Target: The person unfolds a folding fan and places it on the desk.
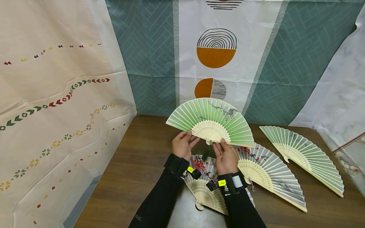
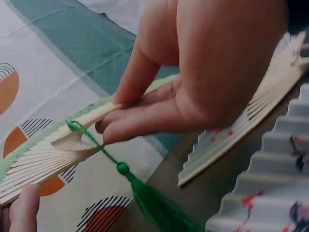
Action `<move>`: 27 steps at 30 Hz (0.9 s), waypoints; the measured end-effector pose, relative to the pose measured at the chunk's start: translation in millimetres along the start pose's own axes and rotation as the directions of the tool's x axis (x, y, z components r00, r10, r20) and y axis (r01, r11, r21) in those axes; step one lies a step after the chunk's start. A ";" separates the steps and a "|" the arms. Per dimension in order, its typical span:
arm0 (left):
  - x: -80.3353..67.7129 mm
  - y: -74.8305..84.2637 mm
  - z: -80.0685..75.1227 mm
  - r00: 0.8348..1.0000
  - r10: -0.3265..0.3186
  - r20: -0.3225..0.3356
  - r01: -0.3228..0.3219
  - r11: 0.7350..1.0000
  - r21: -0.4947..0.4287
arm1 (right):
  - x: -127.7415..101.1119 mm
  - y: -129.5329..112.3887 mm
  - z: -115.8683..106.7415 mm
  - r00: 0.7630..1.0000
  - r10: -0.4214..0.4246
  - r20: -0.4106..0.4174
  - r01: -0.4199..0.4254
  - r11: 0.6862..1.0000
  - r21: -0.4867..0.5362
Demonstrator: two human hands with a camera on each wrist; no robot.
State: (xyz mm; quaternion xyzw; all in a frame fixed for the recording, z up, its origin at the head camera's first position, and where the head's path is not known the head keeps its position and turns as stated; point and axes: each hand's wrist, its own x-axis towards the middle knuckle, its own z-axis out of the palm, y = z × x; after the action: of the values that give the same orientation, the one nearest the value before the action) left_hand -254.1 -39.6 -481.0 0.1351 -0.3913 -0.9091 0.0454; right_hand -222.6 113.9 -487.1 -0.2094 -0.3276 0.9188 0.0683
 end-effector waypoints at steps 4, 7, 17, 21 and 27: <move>-1.1 1.3 0.1 1.000 0.004 -0.013 -0.005 1.000 -0.028 | 1.9 3.1 4.6 1.000 0.011 -0.006 -0.011 1.000 0.011; -1.5 1.6 -0.6 1.000 0.015 -0.024 -0.016 0.999 -0.038 | 2.9 5.3 7.8 1.000 0.017 -0.004 -0.017 1.000 0.015; 1.9 13.7 -16.1 0.997 0.042 -0.070 -0.046 0.997 -0.056 | 3.0 21.8 21.4 0.998 0.035 0.052 -0.030 0.995 -0.095; 4.0 31.7 -37.2 0.990 0.063 -0.124 -0.069 0.996 -0.050 | 9.2 43.1 37.1 0.994 0.077 0.083 -0.065 0.988 -0.139; 0.9 65.3 -84.7 0.961 0.033 -0.274 -0.014 0.997 0.071 | 12.0 76.6 60.3 0.976 0.188 0.111 -0.152 0.950 -0.273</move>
State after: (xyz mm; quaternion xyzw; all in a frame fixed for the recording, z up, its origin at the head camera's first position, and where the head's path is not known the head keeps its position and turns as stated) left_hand -232.7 -144.0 -489.6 0.2566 -0.4136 -0.8672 0.1054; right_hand -258.4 23.1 -497.5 -0.1811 -0.4311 0.8818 -0.0618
